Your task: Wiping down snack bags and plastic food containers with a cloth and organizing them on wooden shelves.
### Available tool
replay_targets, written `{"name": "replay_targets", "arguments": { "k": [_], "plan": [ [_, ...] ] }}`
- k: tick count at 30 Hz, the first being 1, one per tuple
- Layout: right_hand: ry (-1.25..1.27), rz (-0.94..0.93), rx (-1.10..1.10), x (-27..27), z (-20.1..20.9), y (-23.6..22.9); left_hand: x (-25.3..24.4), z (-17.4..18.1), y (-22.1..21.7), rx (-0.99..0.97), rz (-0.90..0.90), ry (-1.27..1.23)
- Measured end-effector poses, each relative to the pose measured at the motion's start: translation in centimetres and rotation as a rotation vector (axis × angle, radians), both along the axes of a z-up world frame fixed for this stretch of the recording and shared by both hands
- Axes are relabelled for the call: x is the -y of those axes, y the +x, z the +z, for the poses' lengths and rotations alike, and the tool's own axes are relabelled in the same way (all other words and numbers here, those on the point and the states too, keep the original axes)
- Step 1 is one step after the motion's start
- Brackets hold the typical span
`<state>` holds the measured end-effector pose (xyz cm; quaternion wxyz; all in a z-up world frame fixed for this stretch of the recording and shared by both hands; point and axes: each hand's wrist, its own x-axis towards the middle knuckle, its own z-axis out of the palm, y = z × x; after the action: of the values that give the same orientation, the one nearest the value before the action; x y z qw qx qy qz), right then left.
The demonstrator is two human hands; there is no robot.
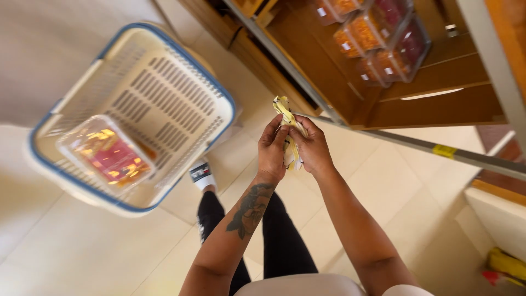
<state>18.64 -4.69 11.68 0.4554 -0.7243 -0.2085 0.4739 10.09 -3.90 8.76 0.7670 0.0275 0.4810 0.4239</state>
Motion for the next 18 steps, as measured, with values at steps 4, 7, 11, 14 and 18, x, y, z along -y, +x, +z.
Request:
{"name": "replay_targets", "arguments": {
  "k": [4, 7, 11, 14, 18],
  "plan": [
    [0.035, -0.05, 0.087, -0.1, -0.9, 5.1, -0.2, -1.7, 6.1, 0.096, 0.01, 0.051],
    [0.032, -0.089, 0.165, -0.3, -1.5, 8.3, -0.3, -3.0, 10.2, 0.11, -0.014, 0.103],
    [0.07, -0.134, 0.236, -0.2, -3.2, 10.7, -0.4, -5.0, 13.1, 0.143, -0.043, 0.16],
    [0.106, -0.184, 0.27, 0.7, -4.8, 10.8, -0.8, -6.8, 13.4, 0.132, -0.089, 0.237],
    [0.161, -0.244, 0.321, 0.8, -6.1, 10.4, -2.2, -7.7, 13.6, 0.109, -0.187, 0.399]
  ]
}}
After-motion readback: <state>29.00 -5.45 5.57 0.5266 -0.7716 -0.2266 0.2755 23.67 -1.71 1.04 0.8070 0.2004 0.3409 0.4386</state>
